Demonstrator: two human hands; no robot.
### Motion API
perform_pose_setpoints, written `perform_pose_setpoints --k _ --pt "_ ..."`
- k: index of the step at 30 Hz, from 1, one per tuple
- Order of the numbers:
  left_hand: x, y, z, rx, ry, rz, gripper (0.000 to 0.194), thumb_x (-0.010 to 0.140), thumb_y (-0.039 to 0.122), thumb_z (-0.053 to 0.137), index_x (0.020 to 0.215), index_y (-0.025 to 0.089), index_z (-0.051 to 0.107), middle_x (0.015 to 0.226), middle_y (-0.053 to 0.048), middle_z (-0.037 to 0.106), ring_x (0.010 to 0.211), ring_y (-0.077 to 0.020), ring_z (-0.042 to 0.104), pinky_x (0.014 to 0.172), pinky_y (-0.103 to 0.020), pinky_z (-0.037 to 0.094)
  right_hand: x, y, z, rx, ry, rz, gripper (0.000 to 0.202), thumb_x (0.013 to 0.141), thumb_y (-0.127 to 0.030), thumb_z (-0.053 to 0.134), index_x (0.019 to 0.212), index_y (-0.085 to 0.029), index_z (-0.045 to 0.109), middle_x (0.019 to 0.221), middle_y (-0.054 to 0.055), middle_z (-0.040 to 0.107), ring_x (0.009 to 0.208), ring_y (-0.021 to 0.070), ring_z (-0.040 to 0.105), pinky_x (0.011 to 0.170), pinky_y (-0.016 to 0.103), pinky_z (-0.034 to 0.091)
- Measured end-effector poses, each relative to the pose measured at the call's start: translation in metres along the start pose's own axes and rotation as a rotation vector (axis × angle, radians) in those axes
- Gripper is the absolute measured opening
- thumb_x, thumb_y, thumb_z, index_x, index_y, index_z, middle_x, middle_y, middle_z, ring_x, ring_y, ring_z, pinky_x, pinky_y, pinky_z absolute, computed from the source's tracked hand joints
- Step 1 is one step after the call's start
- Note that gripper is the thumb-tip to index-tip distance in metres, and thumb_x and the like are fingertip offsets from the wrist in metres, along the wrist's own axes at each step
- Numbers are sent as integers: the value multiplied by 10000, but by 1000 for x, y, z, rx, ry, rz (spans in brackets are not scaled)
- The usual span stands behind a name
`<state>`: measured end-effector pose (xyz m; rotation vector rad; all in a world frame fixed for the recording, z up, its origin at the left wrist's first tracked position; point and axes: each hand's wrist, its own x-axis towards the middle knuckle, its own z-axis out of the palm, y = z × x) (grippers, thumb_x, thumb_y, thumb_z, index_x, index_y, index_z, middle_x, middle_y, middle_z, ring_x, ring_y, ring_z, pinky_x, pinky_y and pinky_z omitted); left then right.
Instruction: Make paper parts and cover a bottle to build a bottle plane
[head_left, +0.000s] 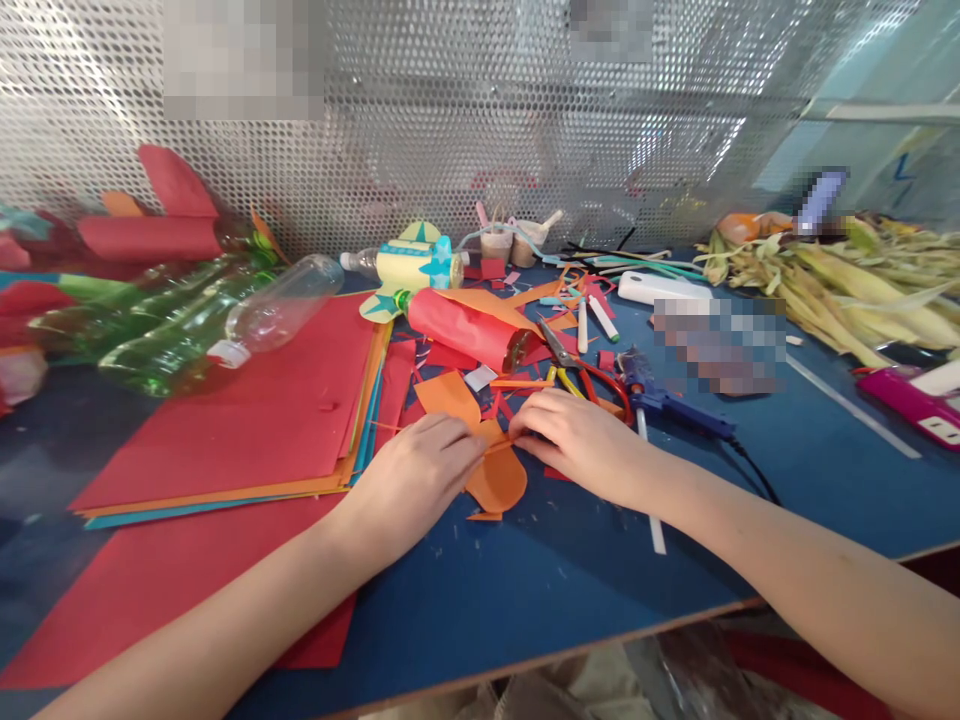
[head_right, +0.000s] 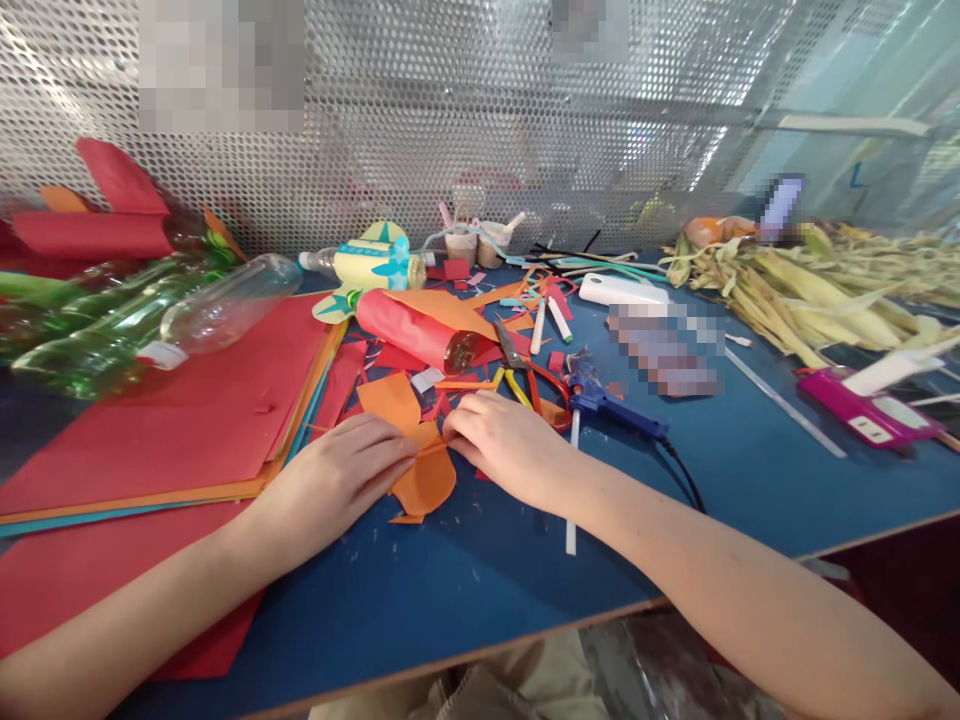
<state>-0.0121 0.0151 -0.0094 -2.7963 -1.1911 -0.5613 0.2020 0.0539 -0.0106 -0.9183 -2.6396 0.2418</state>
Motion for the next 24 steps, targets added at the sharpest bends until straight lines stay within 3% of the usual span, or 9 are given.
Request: perform_pose_setpoints --k 12,20,24 --pt "0 1 -1 23 -45 25 225 941 179 434 885 154 650 805 -64 641 793 -196 615 727 -329 530 -1 0 1 -5 7 -5 80 924 -157 539 896 -153 613 883 56 603 884 199 576 782 339 504" --pt "-1 1 0 -10 13 -16 243 942 159 423 871 165 655 806 -54 639 769 -181 618 710 -308 533 -1 0 0 20 4 -10 81 904 -140 567 895 -147 648 892 68 614 888 199 580 799 339 504" --pt "-2 1 1 58 -67 21 224 921 116 433 896 137 655 812 -75 639 761 -202 616 688 -328 544 -1 0 -1 38 -1 4 98 914 -144 554 897 -154 650 897 64 623 889 196 585 806 340 505"
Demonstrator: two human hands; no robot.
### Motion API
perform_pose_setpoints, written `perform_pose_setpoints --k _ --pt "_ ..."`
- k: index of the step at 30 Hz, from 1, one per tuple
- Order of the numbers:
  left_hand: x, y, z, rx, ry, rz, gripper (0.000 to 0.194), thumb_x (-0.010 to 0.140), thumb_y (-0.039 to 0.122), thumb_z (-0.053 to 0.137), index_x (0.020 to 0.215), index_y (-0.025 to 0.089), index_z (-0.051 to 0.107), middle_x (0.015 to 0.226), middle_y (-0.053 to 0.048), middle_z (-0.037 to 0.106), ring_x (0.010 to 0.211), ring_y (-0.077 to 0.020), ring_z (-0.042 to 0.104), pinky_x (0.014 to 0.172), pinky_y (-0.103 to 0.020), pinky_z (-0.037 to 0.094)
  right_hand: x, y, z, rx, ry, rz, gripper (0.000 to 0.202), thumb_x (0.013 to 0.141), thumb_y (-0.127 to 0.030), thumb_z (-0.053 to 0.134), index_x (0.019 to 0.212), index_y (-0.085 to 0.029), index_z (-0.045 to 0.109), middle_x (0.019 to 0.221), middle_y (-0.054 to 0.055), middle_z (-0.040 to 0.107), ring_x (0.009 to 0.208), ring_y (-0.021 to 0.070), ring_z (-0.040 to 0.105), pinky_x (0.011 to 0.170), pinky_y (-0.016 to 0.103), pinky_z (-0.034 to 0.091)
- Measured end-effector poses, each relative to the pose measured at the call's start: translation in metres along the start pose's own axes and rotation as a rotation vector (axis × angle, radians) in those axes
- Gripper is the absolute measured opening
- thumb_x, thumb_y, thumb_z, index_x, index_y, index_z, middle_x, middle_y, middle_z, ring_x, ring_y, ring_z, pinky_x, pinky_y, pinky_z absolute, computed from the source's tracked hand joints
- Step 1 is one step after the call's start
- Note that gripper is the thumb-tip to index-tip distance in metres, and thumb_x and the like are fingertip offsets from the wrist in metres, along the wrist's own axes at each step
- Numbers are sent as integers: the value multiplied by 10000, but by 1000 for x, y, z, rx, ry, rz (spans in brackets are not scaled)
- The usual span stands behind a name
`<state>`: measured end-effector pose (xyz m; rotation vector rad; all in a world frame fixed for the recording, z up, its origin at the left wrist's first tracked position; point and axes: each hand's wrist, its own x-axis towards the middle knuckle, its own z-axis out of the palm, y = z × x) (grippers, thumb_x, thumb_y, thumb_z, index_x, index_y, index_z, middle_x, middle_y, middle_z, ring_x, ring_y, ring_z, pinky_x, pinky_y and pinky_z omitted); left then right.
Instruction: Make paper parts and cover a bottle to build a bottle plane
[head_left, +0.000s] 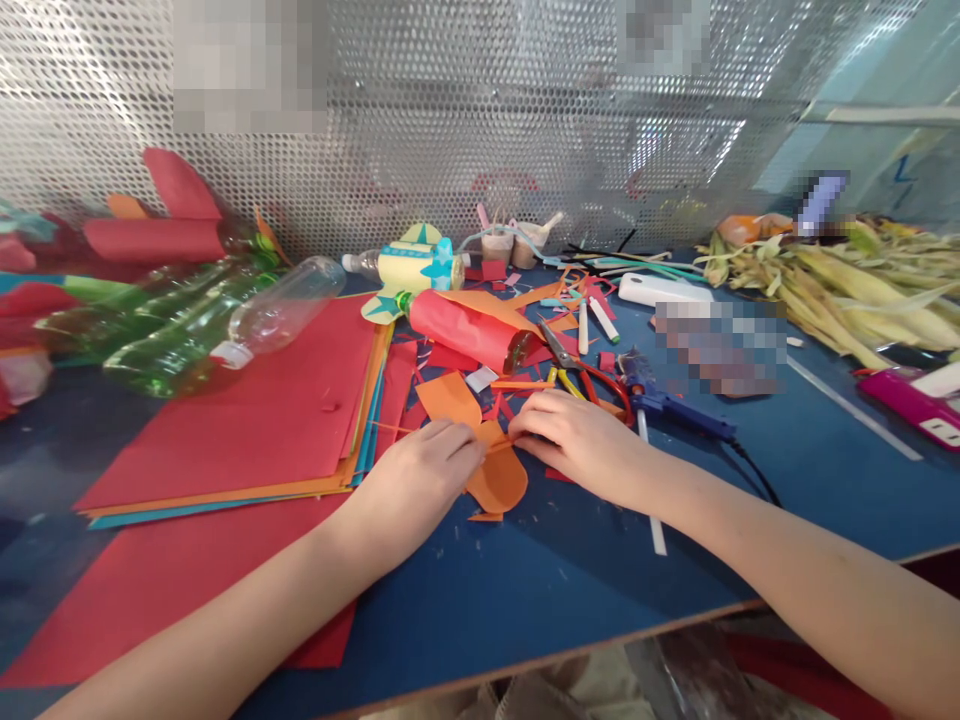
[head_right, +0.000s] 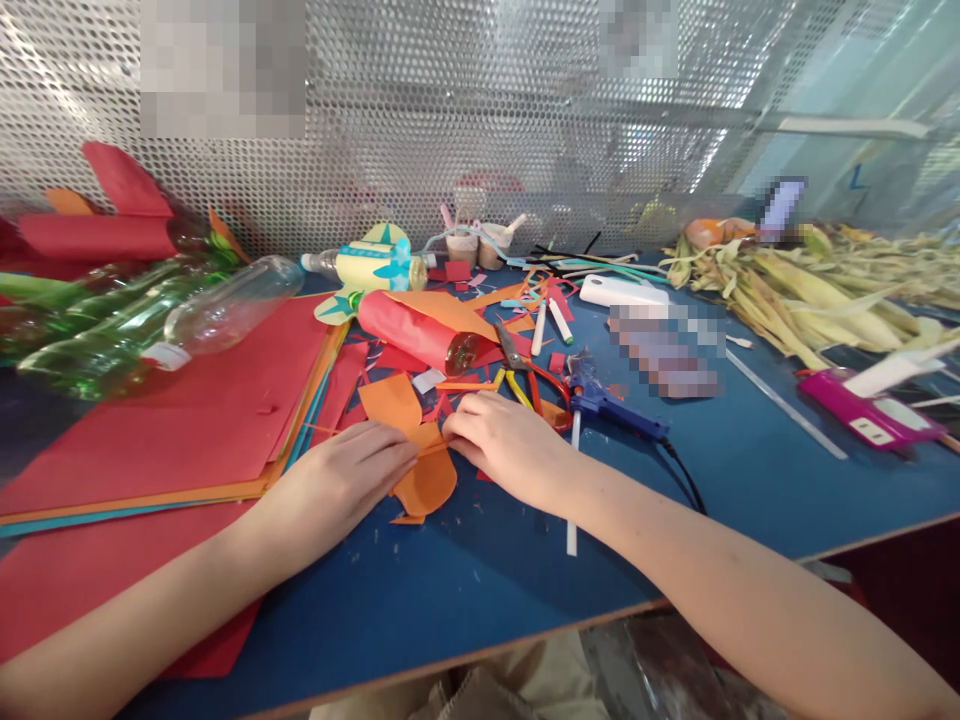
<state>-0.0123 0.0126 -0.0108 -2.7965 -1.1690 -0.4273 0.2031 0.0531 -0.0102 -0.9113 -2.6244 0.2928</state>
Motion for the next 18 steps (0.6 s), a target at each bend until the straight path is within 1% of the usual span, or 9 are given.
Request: perform_pose_setpoints --k 3,8,10,18 --pt "0 0 0 26 -24 7 224 920 116 429 909 133 652 818 -79 642 767 -205 618 694 -337 550 1 -1 0 -8 -6 21 96 914 -145 553 903 -155 648 891 62 623 895 202 587 800 345 510" --pt "1 -2 1 -75 49 -22 256 947 174 405 906 164 657 819 -56 647 778 -181 624 723 -317 544 2 -3 -1 -14 -10 22 116 924 -151 535 900 -154 648 901 69 629 895 201 596 797 351 518" --pt "2 -2 1 -95 59 -33 264 951 189 402 894 168 659 816 -54 648 771 -181 624 722 -318 542 2 -3 -1 -18 -6 21 122 928 -154 529 896 -152 647 897 70 631 890 202 597 798 357 519" --pt "1 1 0 -64 46 -46 251 947 163 400 883 169 643 824 -57 648 785 -184 627 730 -310 530 1 -2 -2 6 -3 14 87 902 -131 569 883 -142 653 874 66 634 886 205 592 813 352 509"
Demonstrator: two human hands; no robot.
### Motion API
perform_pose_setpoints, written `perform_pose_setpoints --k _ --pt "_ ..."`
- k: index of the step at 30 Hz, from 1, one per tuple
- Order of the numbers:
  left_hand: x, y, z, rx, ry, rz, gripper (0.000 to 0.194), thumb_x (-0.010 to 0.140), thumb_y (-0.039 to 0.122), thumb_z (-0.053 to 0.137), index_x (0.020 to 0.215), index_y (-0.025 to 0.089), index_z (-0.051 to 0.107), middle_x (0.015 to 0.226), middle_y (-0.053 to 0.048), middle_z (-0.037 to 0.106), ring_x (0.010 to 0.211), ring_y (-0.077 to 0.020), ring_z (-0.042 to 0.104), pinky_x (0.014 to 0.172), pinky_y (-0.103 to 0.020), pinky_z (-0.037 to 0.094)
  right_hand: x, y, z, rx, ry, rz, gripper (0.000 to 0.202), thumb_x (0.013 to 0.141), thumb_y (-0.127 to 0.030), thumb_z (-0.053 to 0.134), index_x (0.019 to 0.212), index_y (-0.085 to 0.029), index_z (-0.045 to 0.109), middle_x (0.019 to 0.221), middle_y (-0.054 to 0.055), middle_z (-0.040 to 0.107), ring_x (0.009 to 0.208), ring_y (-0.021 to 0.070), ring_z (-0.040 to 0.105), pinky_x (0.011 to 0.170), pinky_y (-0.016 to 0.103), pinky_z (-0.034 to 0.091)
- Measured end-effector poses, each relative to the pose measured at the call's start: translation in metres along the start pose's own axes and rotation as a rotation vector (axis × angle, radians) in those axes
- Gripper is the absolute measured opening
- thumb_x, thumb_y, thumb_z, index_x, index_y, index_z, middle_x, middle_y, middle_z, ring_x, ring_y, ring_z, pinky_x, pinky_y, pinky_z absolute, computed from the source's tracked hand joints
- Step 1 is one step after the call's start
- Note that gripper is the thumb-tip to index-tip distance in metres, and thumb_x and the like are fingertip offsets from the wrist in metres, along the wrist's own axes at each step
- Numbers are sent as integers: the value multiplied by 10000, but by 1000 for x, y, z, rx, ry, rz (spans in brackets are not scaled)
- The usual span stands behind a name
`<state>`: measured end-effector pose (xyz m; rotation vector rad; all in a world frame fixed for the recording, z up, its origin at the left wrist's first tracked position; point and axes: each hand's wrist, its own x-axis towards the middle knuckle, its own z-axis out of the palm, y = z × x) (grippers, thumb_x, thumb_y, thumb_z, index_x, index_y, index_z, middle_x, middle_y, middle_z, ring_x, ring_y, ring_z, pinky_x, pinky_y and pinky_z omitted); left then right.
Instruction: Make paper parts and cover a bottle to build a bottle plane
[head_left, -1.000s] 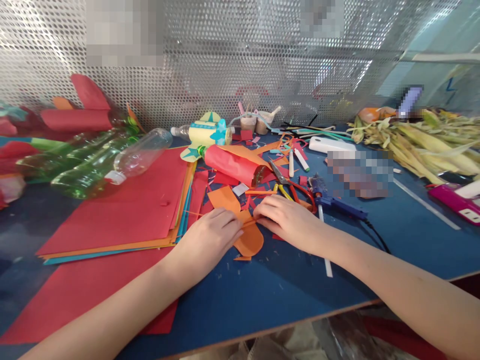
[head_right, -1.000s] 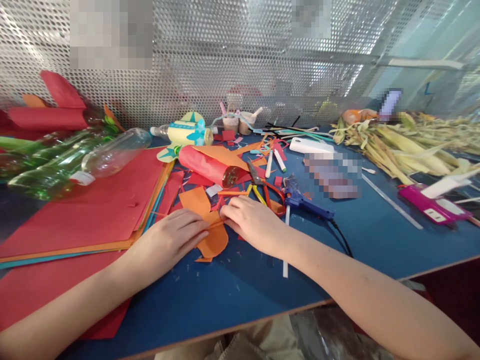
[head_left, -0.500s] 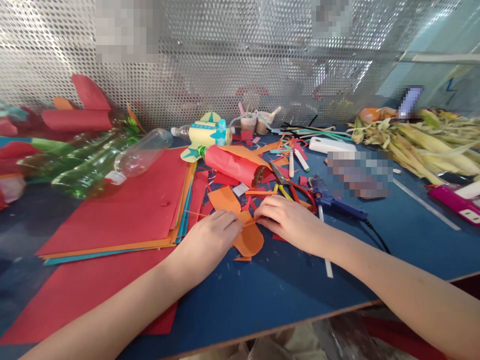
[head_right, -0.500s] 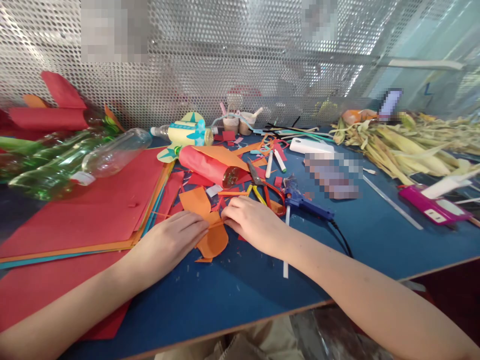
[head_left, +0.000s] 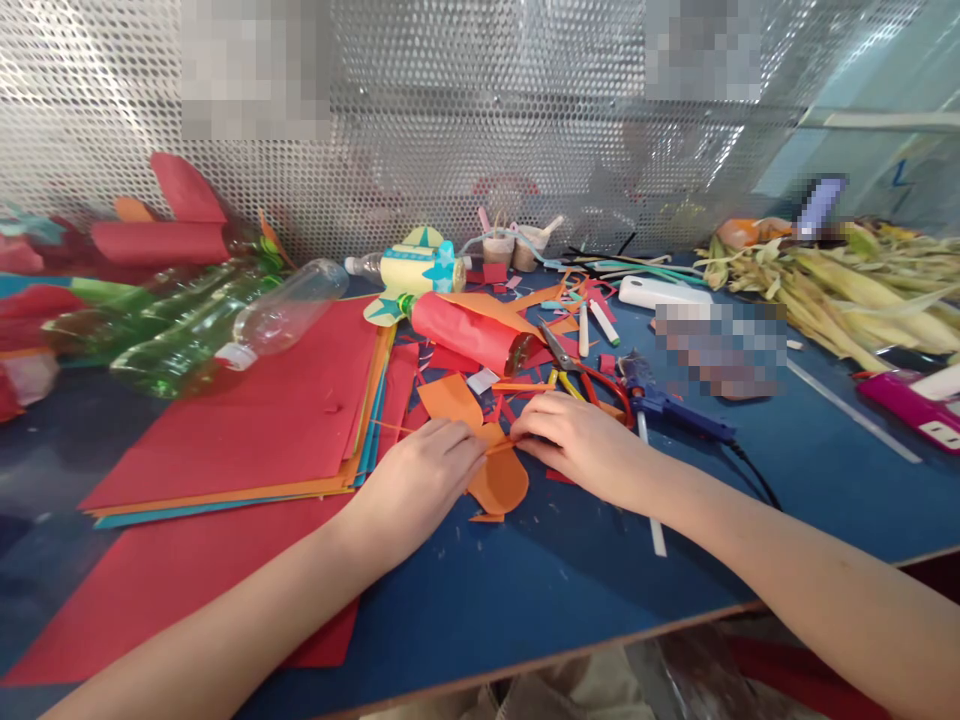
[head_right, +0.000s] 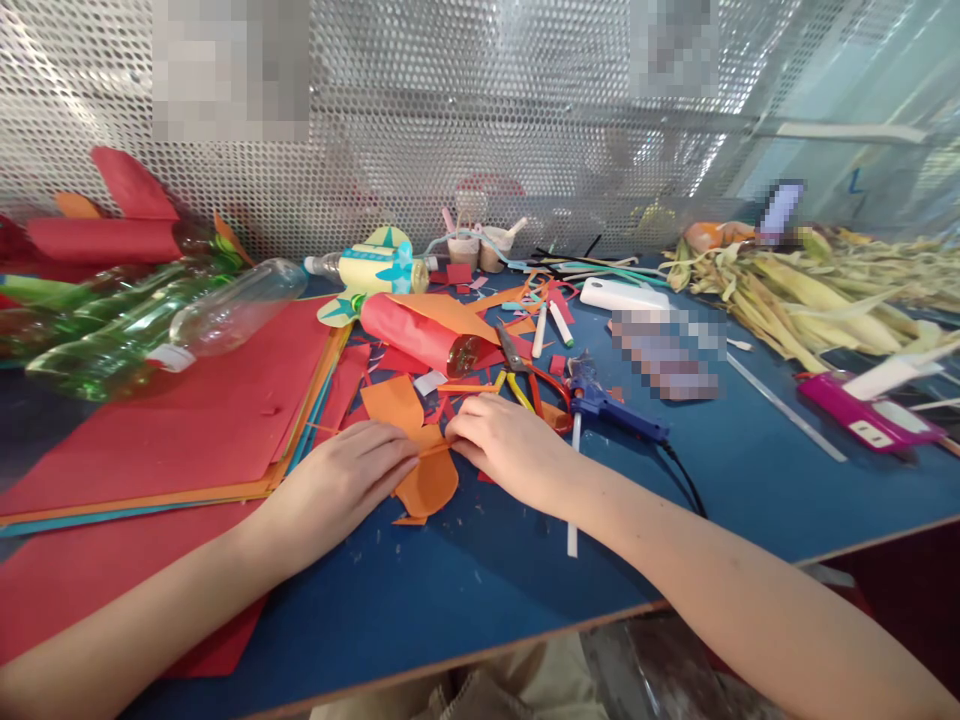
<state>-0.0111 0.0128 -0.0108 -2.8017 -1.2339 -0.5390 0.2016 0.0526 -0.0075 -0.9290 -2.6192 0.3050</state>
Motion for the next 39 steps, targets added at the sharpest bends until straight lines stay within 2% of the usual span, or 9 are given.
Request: perform_pose_setpoints --k 6,11,17,21,25,28,31,33,39 --pt "0 0 1 -8 -5 -8 243 949 167 398 898 173 636 832 -50 640 796 -181 623 760 -311 520 1 -2 2 -45 4 -5 80 902 -118 564 870 -133 636 882 71 621 882 206 591 803 354 514" --pt "3 0 0 0 -10 -6 240 948 167 399 901 131 632 840 -74 639 799 -204 613 764 -341 518 0 -1 6 -113 28 -37 90 906 -104 544 851 -135 607 869 73 600 876 218 584 781 365 521" --pt "5 3 0 -40 58 -69 209 926 135 418 878 134 622 838 -71 617 806 -207 598 772 -354 512 -2 0 10 -123 77 -59 95 916 -107 518 855 -142 581 864 77 591 866 224 585 772 375 527" --pt "6 2 0 -225 150 -222 194 922 189 432 869 174 619 894 -59 616 815 -178 629 742 -315 539 -2 -3 8 -123 125 -64 138 951 -144 456 875 -154 570 878 80 589 883 221 577 807 384 519" --pt "7 0 -1 -452 207 -347 155 883 232 501 791 201 621 890 -39 669 835 -169 650 776 -305 552 -1 -7 4 -176 138 -52 219 982 -173 368 899 -149 569 884 94 592 860 220 595 792 393 525" --pt "8 -2 0 -734 211 -495 130 847 290 552 831 194 638 913 -44 694 803 -166 684 744 -294 577 -1 -9 1 -208 162 -55 255 997 -190 329 921 -137 566 889 95 584 818 207 611 724 352 539" --pt "8 -3 0 -999 162 -609 191 813 358 593 883 184 629 883 -40 716 759 -173 717 755 -313 589 -2 -10 0 -205 182 -45 264 1005 -209 317 930 -145 562 901 87 573 794 188 617 676 313 541" --pt "9 -3 -1 -1070 140 -642 216 792 386 621 872 185 628 870 -36 725 743 -183 728 753 -323 592 -3 -10 0 -190 182 -37 266 1007 -212 310 937 -153 559 913 83 569 799 180 616 684 307 543" --pt "8 -3 -3 -1079 155 -693 183 780 354 655 837 180 661 735 -10 720 628 -165 718 666 -291 602 -3 -11 -1 -182 171 -75 239 998 -180 327 934 -158 557 908 87 564 883 207 605 754 343 551"
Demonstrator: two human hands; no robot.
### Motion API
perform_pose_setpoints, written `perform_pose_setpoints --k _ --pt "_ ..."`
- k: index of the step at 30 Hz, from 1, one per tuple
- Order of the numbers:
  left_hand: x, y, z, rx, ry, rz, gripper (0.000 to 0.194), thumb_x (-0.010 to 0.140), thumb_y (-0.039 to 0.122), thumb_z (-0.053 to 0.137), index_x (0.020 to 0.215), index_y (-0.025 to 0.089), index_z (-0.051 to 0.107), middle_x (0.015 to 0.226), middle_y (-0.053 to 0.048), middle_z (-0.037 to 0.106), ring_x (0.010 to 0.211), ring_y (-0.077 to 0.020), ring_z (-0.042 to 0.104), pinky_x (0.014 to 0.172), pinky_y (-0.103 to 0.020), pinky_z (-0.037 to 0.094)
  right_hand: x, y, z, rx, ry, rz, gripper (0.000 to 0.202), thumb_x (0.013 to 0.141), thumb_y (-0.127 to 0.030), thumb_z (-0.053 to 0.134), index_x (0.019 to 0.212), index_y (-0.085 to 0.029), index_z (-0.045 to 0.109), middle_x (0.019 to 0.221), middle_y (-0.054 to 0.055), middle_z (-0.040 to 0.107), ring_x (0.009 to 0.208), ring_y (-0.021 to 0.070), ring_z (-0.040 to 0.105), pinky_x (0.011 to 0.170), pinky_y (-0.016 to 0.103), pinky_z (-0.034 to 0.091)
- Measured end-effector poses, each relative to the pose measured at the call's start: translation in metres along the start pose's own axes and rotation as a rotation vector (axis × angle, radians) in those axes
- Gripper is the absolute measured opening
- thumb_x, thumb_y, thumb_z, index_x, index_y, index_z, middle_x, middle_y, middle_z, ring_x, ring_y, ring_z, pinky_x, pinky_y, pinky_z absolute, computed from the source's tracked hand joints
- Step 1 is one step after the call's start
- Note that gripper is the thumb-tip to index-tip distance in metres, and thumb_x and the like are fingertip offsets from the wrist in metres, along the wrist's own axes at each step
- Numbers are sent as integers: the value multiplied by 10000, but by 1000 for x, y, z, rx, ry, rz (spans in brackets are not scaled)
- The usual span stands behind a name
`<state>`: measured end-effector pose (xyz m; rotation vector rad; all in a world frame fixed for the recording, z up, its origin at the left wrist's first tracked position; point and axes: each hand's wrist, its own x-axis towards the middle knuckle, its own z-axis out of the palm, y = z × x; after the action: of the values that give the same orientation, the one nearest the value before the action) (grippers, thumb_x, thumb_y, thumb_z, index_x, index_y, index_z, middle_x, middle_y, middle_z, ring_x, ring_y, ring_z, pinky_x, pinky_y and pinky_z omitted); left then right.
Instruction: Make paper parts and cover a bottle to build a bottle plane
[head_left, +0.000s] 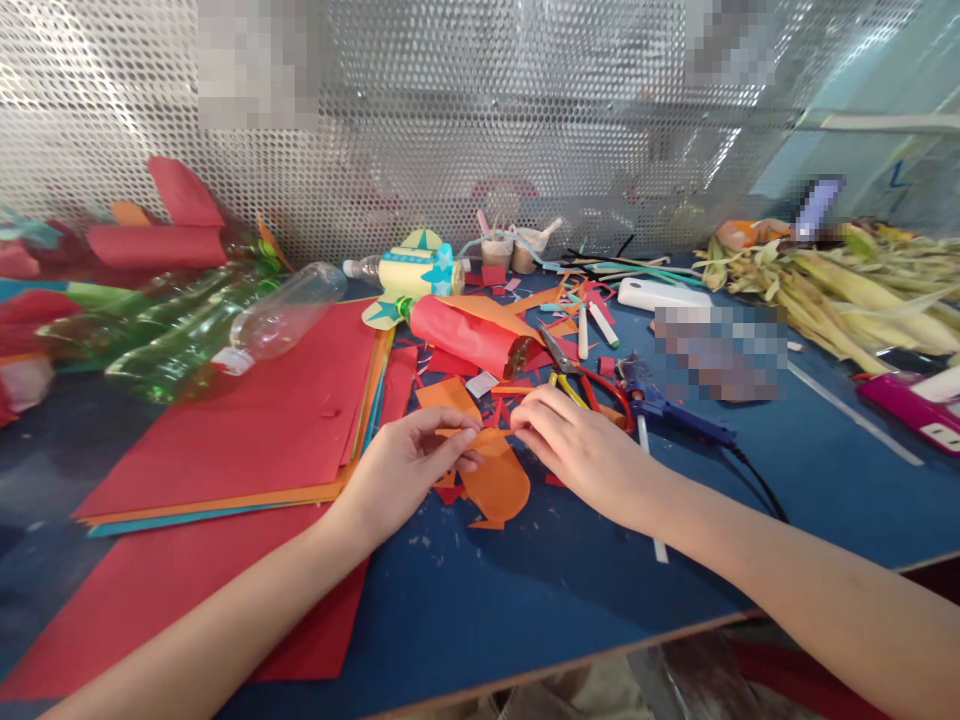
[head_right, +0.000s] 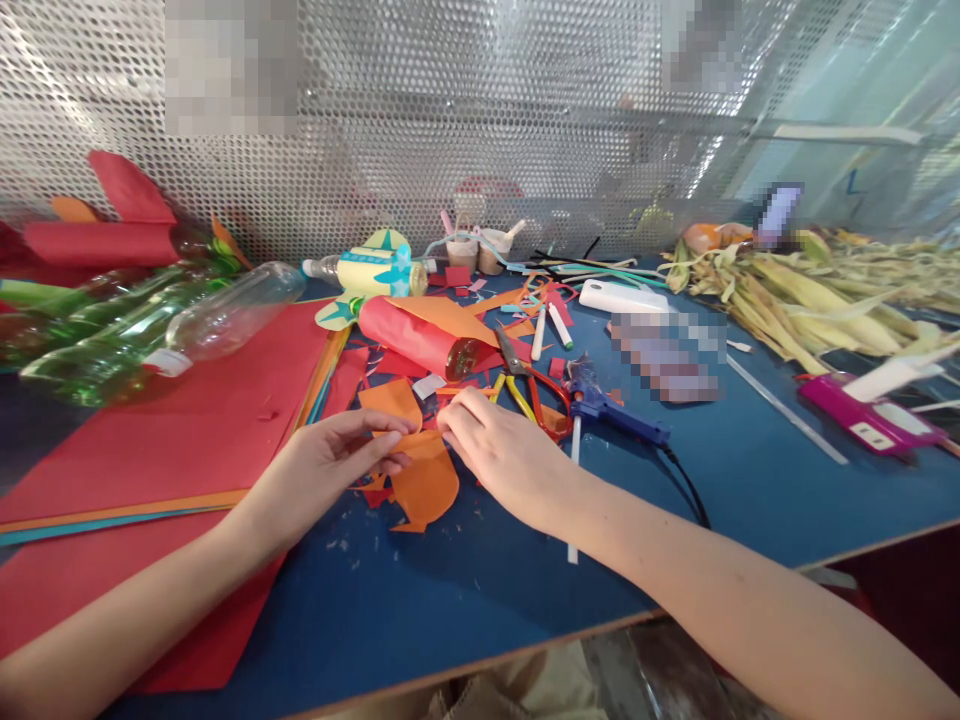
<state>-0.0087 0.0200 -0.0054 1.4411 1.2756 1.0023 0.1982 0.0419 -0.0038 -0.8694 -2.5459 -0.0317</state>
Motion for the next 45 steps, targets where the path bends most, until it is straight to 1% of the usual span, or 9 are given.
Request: perform_pose_setpoints --k 6,10,13,17,21,26,33,39,45 --pt "1 -1 -1 4 18 2 137 744 318 681 798 193 693 834 -23 766 784 -187 725 765 -307 594 1 0 1 93 4 34 213 998 -159 325 950 -164 532 938 83 547 889 196 602 820 363 537" --pt "0 2 1 79 72 81 84 730 270 683 761 195 706 841 -23 769 812 -193 718 771 -302 594 0 0 1 164 26 50 163 986 -150 369 962 -159 530 951 80 541 881 190 610 826 362 533" --pt "-5 6 3 215 151 248 53 760 225 651 749 201 697 863 -25 757 792 -176 710 753 -289 596 0 -1 -2 243 93 58 123 967 -137 422 951 -168 540 947 72 551 870 176 613 822 349 537" --pt "-16 13 3 521 250 573 66 808 180 628 764 212 667 902 -15 738 789 -147 696 778 -278 584 0 -2 -8 378 206 148 79 921 -135 517 901 -182 578 1035 91 578 996 195 617 881 351 527" --pt "-23 15 0 693 258 818 92 832 128 609 837 217 633 924 -6 732 790 -133 703 787 -261 583 2 -2 -10 726 147 300 67 898 -171 543 854 -199 584 1085 95 642 1151 217 580 851 320 550" --pt "-21 15 -2 767 266 1015 164 798 43 624 869 190 620 897 -22 731 780 -125 705 801 -226 575 4 -2 -10 860 166 349 34 877 -208 590 847 -198 603 917 38 697 895 165 680 775 270 565" --pt "-17 13 1 576 288 735 117 787 106 651 781 217 615 839 18 708 789 -118 684 768 -209 564 2 -2 -11 627 267 226 62 881 -142 589 868 -193 623 914 27 692 852 134 659 747 224 525" --pt "-17 10 6 144 241 411 206 773 162 665 954 235 599 914 15 702 781 -112 688 763 -204 574 2 -1 -12 517 351 100 88 883 -97 580 876 -181 607 899 31 687 857 124 656 812 227 516" --pt "-11 19 5 -111 154 112 217 683 246 755 870 193 657 798 -6 739 746 -156 716 727 -226 589 3 1 -14 403 406 46 105 889 -100 567 895 -197 606 923 31 696 878 133 669 842 251 530"
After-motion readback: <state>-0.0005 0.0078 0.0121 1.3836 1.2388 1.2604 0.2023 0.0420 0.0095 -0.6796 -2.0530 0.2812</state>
